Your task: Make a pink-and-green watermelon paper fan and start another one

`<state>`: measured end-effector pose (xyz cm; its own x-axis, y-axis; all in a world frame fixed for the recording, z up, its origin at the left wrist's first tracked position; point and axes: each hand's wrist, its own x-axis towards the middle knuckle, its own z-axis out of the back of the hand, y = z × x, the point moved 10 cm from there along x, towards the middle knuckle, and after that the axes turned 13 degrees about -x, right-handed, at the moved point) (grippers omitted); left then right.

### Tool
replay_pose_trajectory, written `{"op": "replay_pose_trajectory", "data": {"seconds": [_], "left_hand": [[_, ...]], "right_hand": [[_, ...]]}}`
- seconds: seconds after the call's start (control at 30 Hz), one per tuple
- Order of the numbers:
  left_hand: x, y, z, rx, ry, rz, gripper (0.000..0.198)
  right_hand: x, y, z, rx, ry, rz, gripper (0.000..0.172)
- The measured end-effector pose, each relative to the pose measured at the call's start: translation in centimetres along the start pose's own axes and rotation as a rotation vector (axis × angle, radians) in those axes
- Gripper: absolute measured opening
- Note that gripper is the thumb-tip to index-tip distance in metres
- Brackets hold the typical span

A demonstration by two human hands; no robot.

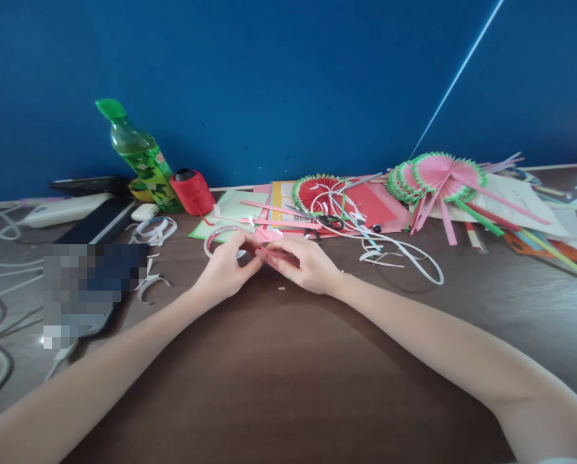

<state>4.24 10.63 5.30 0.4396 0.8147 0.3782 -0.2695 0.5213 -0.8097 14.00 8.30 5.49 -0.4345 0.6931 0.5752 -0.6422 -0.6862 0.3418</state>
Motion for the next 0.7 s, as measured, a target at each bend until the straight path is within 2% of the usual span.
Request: {"op": "replay_pose_trajectory", "data": {"seconds": [0.3,0.5,0.6,0.7], "left_hand": [[0.1,-0.4,-0.3,0.006,0.04,-0.062,0.01],[0.2,0.4,-0.3,-0.051,0.031,-0.008,0.007],[0.4,0.7,0.7,-0.08,-0.042,-0.013,0.007],[0.3,-0.2,1.4,0.015,-0.101,-0.095,0.003]], "right_hand": [[0.2,0.2,-0.1,0.022,0.019,-0.009,0.018],[0.1,-0.2,-0.1,0.003,-0.006,-0.029,0.018],[0.2,-0.8,0.1,0.015,-0.029,-0.08,0.019],[0.3,-1.1,0.1,0.054,-0.031,-0.115,0.018]]}}
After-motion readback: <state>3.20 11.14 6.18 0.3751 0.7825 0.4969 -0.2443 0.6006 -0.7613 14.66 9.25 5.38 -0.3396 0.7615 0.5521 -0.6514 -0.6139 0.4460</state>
